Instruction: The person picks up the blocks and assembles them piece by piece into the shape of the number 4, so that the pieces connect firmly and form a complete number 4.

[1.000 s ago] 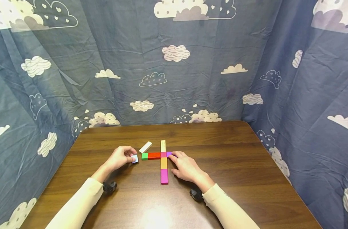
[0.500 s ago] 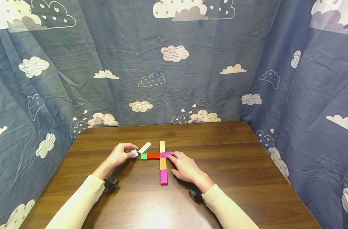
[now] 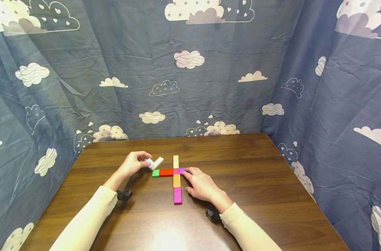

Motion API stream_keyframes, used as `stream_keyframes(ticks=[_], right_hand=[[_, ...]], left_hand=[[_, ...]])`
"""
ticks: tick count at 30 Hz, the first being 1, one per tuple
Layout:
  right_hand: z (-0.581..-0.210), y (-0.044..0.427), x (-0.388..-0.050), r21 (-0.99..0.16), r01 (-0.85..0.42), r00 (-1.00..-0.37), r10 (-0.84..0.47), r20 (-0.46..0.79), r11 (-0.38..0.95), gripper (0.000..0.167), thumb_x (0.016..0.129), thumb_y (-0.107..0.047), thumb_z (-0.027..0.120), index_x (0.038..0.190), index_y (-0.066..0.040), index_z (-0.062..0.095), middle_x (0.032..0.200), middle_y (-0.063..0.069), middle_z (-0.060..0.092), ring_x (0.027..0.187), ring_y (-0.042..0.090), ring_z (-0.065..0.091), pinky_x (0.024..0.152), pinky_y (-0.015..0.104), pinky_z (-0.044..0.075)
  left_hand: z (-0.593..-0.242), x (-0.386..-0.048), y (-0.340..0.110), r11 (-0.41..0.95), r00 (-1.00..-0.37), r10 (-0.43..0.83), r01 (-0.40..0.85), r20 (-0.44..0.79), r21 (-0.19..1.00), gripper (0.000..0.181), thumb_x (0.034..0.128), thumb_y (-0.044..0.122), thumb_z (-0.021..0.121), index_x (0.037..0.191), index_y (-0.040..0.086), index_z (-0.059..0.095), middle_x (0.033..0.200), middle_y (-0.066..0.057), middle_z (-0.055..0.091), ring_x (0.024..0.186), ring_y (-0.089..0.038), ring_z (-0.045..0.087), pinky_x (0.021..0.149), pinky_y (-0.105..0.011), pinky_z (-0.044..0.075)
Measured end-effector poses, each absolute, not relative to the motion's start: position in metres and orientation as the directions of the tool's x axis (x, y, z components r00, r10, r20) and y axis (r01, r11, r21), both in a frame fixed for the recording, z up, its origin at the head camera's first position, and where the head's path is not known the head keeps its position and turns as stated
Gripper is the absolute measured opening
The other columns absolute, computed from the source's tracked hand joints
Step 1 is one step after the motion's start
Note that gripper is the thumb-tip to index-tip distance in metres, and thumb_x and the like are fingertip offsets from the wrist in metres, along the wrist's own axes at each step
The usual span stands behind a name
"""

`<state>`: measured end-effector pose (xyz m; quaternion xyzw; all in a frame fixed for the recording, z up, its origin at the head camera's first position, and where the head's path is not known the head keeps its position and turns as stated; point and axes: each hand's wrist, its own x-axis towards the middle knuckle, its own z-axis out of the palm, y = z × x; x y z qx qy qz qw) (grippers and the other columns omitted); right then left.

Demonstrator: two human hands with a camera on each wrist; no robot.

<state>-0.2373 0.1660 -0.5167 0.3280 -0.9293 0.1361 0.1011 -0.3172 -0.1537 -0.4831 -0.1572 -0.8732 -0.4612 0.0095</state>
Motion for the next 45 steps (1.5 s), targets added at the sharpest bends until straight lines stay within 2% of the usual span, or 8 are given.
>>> stream_keyframes(ticks=[13,28,37,45], right_hand=[[-0.515,0.163,-0.235,-0.195,-0.643,-0.759,-0.585,0.284,0.74,0.061,0.083,-0.021,0.078,0.14,-0.009,0.058,0.137,0.011,0.055,0.128,0.027,0.051,0.1,0.047,0.047],[-0.512,0.166,-0.232,-0.2,-0.635,-0.767,-0.58,0.275,0.746,0.061,0.084,-0.021,0.077,0.14,-0.008,0.058,0.139,0.013,0.054,0.129,0.028,0.051,0.099,0.049,0.048],[-0.514,0.166,-0.233,-0.201,-0.635,-0.767,-0.579,0.278,0.746,0.062,0.084,-0.023,0.078,0.141,-0.009,0.058,0.139,0.011,0.054,0.129,0.027,0.05,0.099,0.048,0.048],[-0.514,0.166,-0.235,-0.203,-0.637,-0.765,-0.579,0.282,0.744,0.063,0.083,-0.022,0.078,0.141,-0.009,0.058,0.139,0.011,0.054,0.129,0.026,0.05,0.099,0.048,0.048]], left_hand=[[-0.473,-0.34,-0.14,0.488,-0.95,0.264,0.283,0.17,0.826,0.022,0.0833,0.002,0.078,0.105,0.003,0.075,0.085,-0.005,0.07,0.078,-0.017,0.063,0.069,-0.028,0.049],[-0.481,-0.371,-0.115,0.511,-0.951,0.255,0.284,0.172,0.811,0.025,0.0828,0.005,0.079,0.107,0.001,0.076,0.087,-0.006,0.074,0.081,-0.018,0.067,0.076,-0.032,0.05],[-0.491,-0.38,-0.109,0.534,-0.952,0.273,0.269,0.138,0.802,0.024,0.0838,0.004,0.078,0.107,0.0,0.076,0.091,-0.008,0.075,0.084,-0.02,0.069,0.077,-0.032,0.052],[-0.495,-0.382,-0.108,0.53,-0.968,0.242,0.196,0.075,0.825,0.019,0.0841,0.003,0.078,0.103,0.001,0.077,0.091,-0.009,0.075,0.083,-0.019,0.068,0.074,-0.028,0.051]])
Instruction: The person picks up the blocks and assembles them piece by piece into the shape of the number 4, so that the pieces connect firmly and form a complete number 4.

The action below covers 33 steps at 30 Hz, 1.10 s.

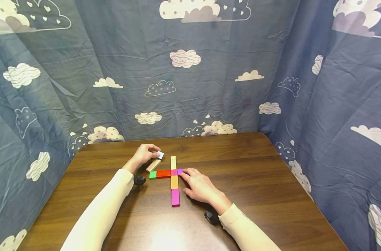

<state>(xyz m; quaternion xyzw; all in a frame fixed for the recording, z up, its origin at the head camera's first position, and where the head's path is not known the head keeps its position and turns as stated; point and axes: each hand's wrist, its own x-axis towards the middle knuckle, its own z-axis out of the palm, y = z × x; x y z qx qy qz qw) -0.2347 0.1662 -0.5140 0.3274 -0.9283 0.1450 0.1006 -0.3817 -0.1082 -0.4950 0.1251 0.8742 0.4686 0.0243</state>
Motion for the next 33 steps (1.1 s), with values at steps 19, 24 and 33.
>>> stream_keyframes(ticks=[19,24,33], right_hand=[[-0.511,0.166,-0.234,-0.214,-0.632,-0.771,-0.577,0.269,0.745,0.063,0.084,-0.022,0.079,0.141,-0.006,0.058,0.139,0.014,0.054,0.13,0.029,0.049,0.1,0.05,0.047],[-0.509,0.167,-0.236,-0.208,-0.632,-0.77,-0.577,0.271,0.746,0.063,0.083,-0.022,0.079,0.141,-0.007,0.058,0.14,0.014,0.054,0.131,0.029,0.049,0.1,0.05,0.047],[-0.511,0.167,-0.236,-0.205,-0.631,-0.772,-0.58,0.26,0.748,0.063,0.085,-0.024,0.078,0.142,-0.008,0.057,0.14,0.013,0.053,0.13,0.028,0.049,0.099,0.049,0.048]], left_hand=[[-0.504,-0.386,-0.105,0.629,-0.976,0.213,0.18,0.055,0.756,0.016,0.0862,0.005,0.075,0.101,0.006,0.079,0.096,-0.006,0.076,0.097,-0.026,0.066,0.089,-0.04,0.049],[-0.502,-0.388,-0.103,0.632,-0.973,0.222,0.192,0.061,0.751,0.017,0.0858,0.003,0.075,0.101,0.008,0.08,0.095,-0.005,0.076,0.095,-0.024,0.067,0.087,-0.038,0.049],[-0.506,-0.386,-0.106,0.595,-0.97,0.242,0.165,0.02,0.786,0.018,0.0892,0.002,0.071,0.101,0.011,0.081,0.1,-0.006,0.076,0.088,-0.019,0.067,0.077,-0.032,0.052]])
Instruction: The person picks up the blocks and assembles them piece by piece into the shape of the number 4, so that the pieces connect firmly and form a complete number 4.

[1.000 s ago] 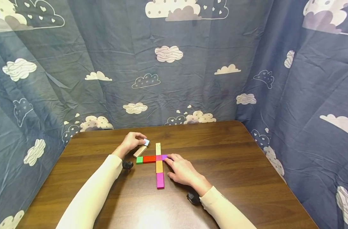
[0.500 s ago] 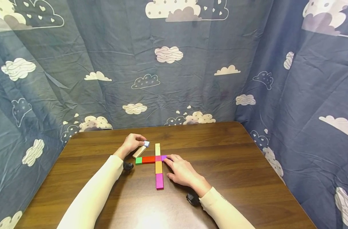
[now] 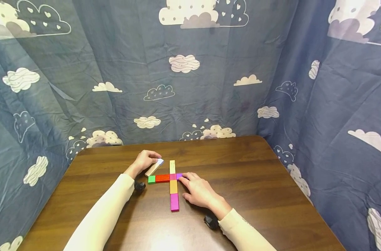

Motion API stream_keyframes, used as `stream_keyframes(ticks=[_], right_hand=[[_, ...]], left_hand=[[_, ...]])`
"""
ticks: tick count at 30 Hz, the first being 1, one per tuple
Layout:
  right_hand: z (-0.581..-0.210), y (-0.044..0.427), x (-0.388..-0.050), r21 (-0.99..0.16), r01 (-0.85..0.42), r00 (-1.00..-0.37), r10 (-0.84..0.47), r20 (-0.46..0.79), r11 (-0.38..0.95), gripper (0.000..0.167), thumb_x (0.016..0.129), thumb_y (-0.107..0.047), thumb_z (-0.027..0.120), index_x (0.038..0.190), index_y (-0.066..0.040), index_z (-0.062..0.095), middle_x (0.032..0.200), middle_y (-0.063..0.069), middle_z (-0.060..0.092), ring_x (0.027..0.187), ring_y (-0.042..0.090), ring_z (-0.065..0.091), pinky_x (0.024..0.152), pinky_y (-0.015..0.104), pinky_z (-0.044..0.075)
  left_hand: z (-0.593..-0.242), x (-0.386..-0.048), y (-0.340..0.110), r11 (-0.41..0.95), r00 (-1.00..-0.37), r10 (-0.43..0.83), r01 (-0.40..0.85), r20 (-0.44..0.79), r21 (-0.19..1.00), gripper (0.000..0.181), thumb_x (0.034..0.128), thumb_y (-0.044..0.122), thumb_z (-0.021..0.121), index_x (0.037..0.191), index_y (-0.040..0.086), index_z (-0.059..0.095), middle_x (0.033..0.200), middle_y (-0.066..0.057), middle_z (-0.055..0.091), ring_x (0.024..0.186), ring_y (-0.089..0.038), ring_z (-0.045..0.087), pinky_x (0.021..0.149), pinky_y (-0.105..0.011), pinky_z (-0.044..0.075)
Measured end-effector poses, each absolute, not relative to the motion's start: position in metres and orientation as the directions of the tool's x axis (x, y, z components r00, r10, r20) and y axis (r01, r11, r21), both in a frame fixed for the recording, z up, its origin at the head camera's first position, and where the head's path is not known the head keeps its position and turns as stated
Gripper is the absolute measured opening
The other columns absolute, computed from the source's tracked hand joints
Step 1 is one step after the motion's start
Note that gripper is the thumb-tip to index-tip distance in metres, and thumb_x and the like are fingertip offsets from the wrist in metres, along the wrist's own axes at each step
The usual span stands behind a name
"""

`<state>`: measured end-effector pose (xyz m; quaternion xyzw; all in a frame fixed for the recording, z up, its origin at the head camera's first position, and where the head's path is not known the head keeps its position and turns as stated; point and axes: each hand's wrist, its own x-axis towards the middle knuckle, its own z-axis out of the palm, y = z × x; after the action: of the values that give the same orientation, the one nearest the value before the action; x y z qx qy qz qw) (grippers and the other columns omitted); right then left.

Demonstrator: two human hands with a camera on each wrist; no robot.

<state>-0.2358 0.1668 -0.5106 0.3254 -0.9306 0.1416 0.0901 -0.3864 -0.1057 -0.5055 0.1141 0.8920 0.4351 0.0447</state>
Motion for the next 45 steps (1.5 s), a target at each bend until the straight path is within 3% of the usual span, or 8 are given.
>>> stream_keyframes(ticks=[23,32,37,45], right_hand=[[-0.507,0.161,-0.233,-0.2,-0.628,-0.775,-0.583,0.244,0.752,0.063,0.084,-0.024,0.078,0.141,-0.008,0.058,0.141,0.014,0.053,0.13,0.029,0.05,0.1,0.049,0.047],[-0.497,0.154,-0.244,-0.199,-0.621,-0.782,-0.583,0.22,0.758,0.055,0.086,-0.026,0.078,0.136,-0.007,0.062,0.136,0.011,0.056,0.125,0.028,0.054,0.095,0.049,0.05],[-0.492,0.152,-0.251,-0.191,-0.616,-0.787,-0.585,0.197,0.764,0.053,0.087,-0.028,0.077,0.134,-0.008,0.063,0.134,0.011,0.057,0.124,0.028,0.054,0.096,0.049,0.049],[-0.486,0.154,-0.261,-0.213,-0.607,-0.793,-0.568,0.222,0.765,0.052,0.087,-0.027,0.077,0.134,-0.009,0.064,0.138,0.014,0.054,0.12,0.029,0.059,0.094,0.05,0.051]], left_hand=[[-0.508,-0.384,-0.115,0.534,-0.974,0.226,0.139,0.018,0.834,0.018,0.0895,0.002,0.069,0.102,0.008,0.08,0.103,-0.008,0.075,0.087,-0.019,0.065,0.075,-0.03,0.051],[-0.496,-0.384,-0.127,0.513,-0.976,0.205,0.174,0.077,0.841,0.021,0.0929,0.003,0.064,0.11,0.001,0.076,0.1,-0.014,0.075,0.09,-0.028,0.068,0.074,-0.028,0.049],[-0.485,-0.378,-0.135,0.527,-0.975,0.198,0.195,0.103,0.827,0.024,0.0931,0.005,0.063,0.114,0.0,0.073,0.102,-0.019,0.073,0.09,-0.032,0.068,0.078,-0.033,0.049],[-0.468,-0.363,-0.145,0.565,-0.956,0.222,0.287,0.193,0.773,0.025,0.0957,0.011,0.062,0.117,0.006,0.073,0.113,-0.012,0.073,0.099,-0.028,0.068,0.086,-0.043,0.051]])
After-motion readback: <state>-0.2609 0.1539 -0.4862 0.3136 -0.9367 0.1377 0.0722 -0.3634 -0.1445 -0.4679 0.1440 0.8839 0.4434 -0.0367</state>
